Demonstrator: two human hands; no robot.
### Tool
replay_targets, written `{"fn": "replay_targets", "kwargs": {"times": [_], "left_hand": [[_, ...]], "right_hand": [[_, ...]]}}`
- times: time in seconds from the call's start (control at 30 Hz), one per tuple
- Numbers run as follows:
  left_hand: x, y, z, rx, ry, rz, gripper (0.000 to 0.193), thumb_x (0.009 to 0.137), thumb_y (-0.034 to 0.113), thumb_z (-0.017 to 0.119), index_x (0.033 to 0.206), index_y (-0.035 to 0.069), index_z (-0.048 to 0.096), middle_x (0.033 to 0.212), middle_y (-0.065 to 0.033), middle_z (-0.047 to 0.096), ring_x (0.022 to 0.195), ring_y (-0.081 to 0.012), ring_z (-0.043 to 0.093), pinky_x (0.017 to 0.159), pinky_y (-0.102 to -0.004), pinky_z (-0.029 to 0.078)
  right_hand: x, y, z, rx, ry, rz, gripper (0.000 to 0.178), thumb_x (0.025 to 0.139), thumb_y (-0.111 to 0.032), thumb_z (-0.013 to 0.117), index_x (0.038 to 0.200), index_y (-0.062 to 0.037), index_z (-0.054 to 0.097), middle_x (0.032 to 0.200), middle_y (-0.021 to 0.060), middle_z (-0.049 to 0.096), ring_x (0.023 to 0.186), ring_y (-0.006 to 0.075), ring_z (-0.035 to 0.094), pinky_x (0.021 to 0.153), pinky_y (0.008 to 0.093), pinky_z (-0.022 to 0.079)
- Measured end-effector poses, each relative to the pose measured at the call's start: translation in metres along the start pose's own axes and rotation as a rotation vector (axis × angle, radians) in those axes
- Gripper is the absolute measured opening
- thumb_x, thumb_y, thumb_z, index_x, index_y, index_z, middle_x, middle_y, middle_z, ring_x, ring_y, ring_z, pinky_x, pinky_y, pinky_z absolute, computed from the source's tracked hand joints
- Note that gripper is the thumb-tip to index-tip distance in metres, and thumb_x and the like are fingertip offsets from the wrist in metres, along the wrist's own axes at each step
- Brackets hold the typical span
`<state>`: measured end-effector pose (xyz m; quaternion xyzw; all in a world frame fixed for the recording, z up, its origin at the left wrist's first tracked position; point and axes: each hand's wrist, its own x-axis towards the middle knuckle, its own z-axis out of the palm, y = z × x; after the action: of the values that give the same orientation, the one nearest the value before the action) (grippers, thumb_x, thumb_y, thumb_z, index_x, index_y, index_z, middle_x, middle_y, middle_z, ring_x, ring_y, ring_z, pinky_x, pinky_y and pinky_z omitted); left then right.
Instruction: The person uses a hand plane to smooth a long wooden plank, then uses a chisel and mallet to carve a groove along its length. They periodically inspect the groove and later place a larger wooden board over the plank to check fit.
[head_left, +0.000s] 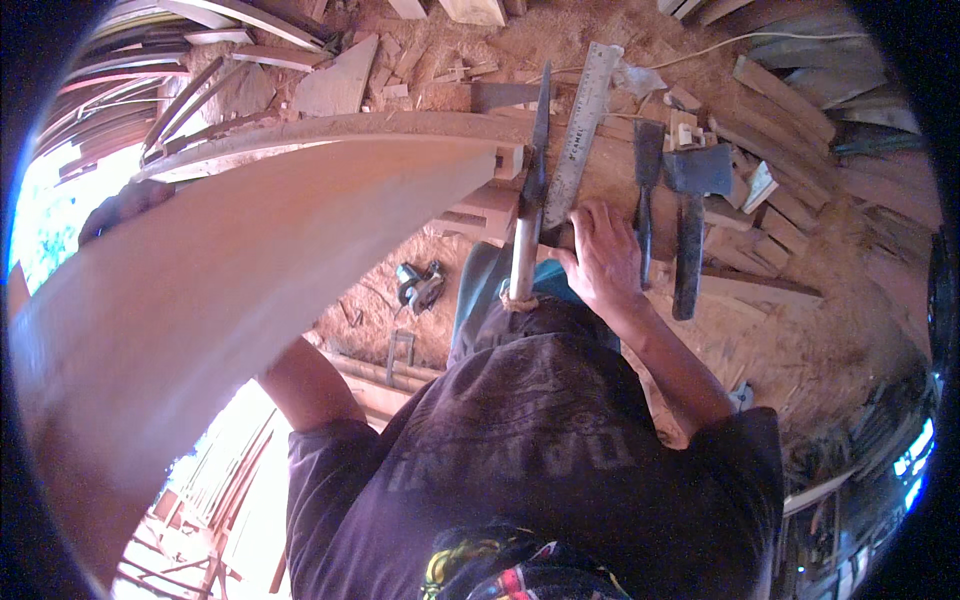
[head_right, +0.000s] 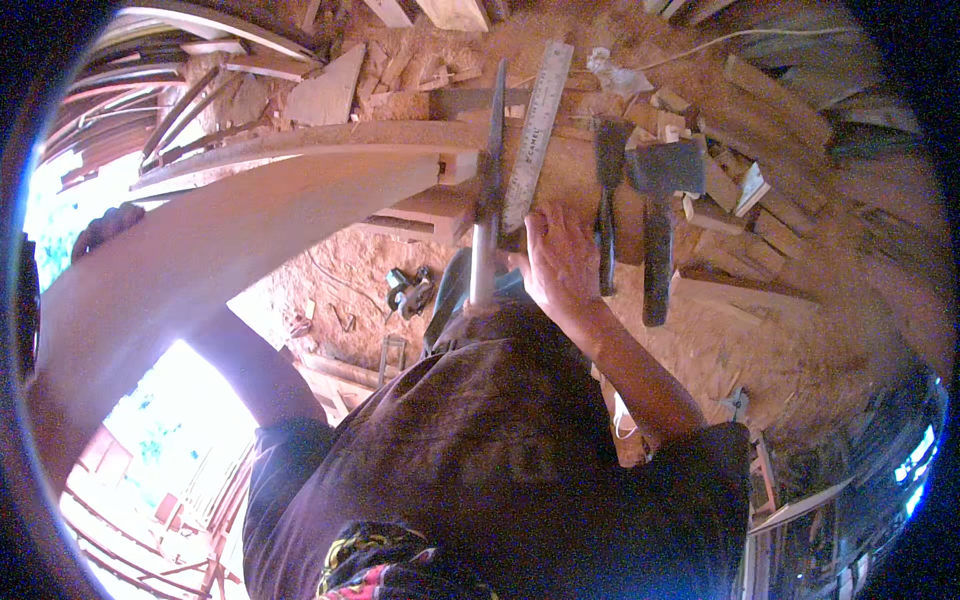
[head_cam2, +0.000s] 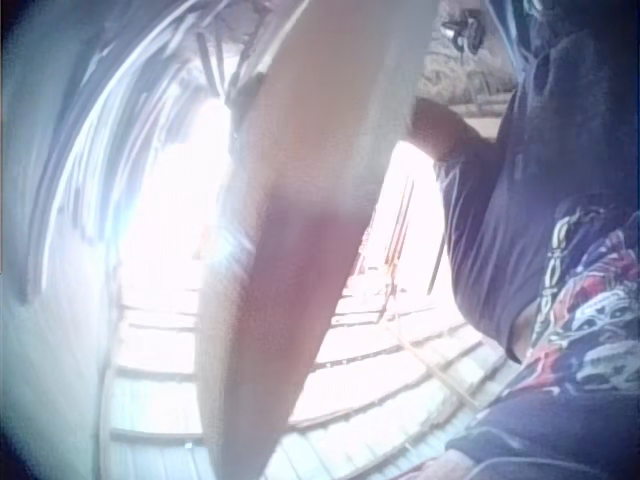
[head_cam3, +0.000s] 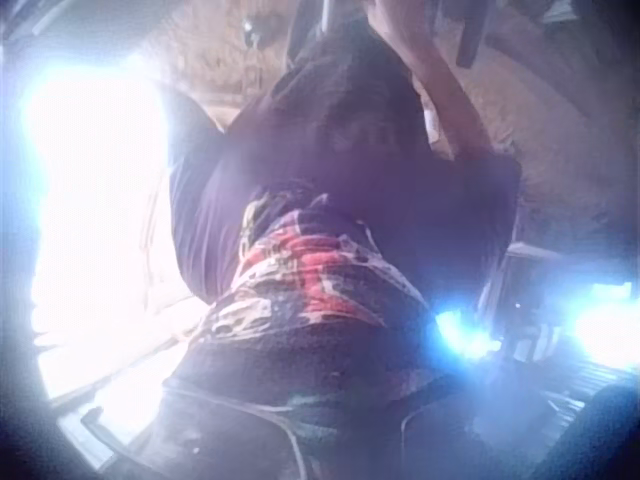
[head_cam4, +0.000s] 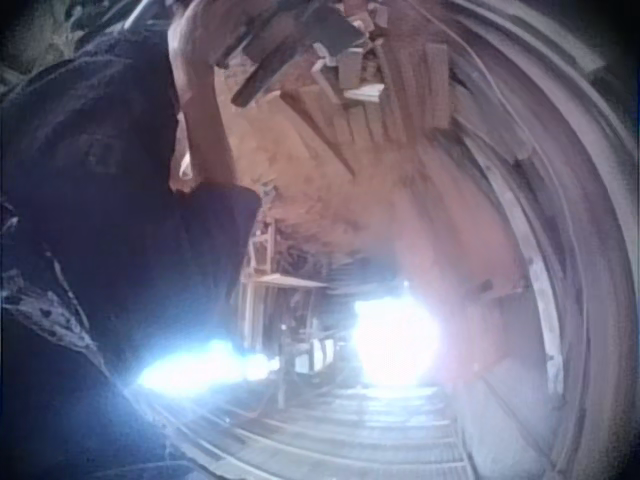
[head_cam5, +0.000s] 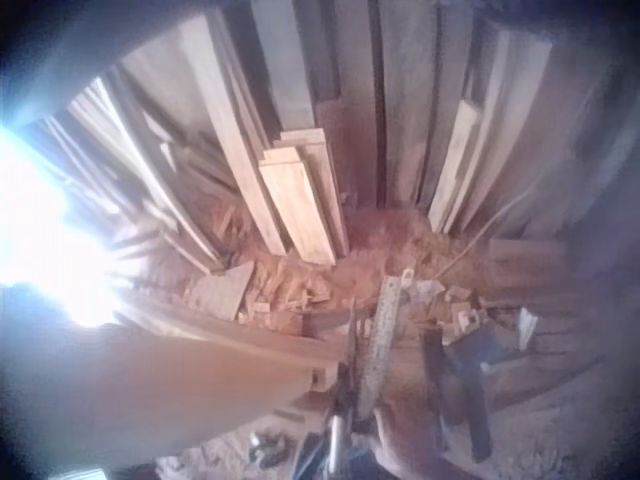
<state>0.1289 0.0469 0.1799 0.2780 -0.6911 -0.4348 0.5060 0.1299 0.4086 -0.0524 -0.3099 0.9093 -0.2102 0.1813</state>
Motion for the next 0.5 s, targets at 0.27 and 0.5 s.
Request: {"fn": "replay_targets", "kwargs": {"times": [0.27,0.5], "left_hand": [[-0.006,-0.010,0.018,-0.044,-0.028,0.017,0.109,0.102,0.086,0.007,0.164,0.002,0.038,0.167,-0.0204,0.038,0.149,-0.0354,0.042,0.132,-0.0559,0.027],[0.042,-0.072,0.003,-0.072,-0.045,-0.045,0.081,0.113,0.063,0.031,0.155,-0.005,0.047,0.145,-0.0181,0.057,0.135,-0.0301,0.055,0.118,-0.0478,0.044]], "right_hand": [[-0.008,-0.008,0.021,-0.242,0.046,0.048,0.057,0.080,-0.030,0.092,0.119,-0.0013,0.063,0.128,0.0192,0.064,0.120,0.0403,0.065,0.095,0.0477,0.059],[0.002,-0.011,-0.016,0.061,-0.006,0.309,0.059,0.084,-0.035,0.090,0.126,-0.0021,0.063,0.122,0.0229,0.073,0.113,0.0404,0.072,0.096,0.0490,0.058]]}}
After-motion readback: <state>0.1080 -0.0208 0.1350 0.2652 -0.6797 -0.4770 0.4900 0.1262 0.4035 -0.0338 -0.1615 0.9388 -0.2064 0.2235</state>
